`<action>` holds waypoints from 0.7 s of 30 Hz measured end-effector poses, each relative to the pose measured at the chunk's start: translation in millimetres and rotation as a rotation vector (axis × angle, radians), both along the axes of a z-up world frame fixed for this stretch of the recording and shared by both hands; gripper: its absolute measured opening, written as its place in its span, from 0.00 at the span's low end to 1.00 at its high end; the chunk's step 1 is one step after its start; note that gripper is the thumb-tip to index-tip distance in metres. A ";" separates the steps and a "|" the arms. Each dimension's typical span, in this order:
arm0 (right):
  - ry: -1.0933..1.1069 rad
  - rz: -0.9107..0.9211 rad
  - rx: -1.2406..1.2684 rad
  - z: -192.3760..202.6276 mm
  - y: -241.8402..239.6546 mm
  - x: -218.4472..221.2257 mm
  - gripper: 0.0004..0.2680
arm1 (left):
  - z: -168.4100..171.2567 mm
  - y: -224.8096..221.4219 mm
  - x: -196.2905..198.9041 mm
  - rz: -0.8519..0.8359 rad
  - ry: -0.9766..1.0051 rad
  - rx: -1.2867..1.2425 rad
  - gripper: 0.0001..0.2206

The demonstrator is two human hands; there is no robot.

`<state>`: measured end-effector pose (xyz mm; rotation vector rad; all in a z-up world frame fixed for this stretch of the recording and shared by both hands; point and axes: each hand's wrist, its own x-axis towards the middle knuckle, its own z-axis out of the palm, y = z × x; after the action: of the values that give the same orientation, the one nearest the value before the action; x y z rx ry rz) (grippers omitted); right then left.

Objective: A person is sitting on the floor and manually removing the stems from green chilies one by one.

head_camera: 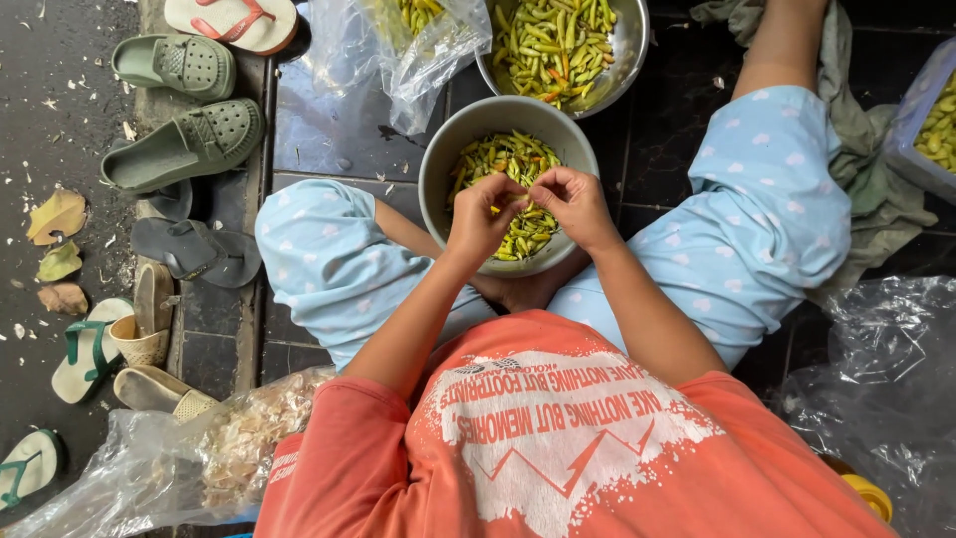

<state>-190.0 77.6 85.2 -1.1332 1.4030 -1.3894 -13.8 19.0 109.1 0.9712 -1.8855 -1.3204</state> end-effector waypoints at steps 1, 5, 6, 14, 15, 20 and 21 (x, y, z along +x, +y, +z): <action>0.001 0.001 -0.001 -9.6 -0.6 -1.7 0.04 | 4.3 1.9 0.8 0.001 0.001 -0.001 0.05; -0.552 0.038 0.132 -29.1 0.2 -3.3 0.05 | 10.0 6.1 7.5 -0.036 0.114 -0.023 0.05; -0.634 0.021 0.156 -28.6 0.4 -2.8 0.06 | 8.9 6.0 9.9 -0.028 0.152 0.011 0.05; 0.034 0.064 -0.037 1.4 2.1 7.4 0.08 | -53.6 3.0 7.7 0.073 0.380 0.404 0.07; 0.144 0.032 -0.072 0.9 2.5 10.9 0.06 | -55.5 4.0 6.1 0.065 0.369 0.416 0.06; 0.298 -0.002 -0.244 16.3 -2.8 4.7 0.03 | -44.1 9.4 4.1 0.142 0.514 0.640 0.06; 0.260 0.018 -0.289 22.3 -2.8 5.9 0.03 | -50.2 8.8 3.4 0.133 0.585 0.783 0.07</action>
<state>-184.1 74.8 107.5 -1.5562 1.3935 -1.5079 -10.4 27.9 59.0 0.8935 -0.8458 -2.0345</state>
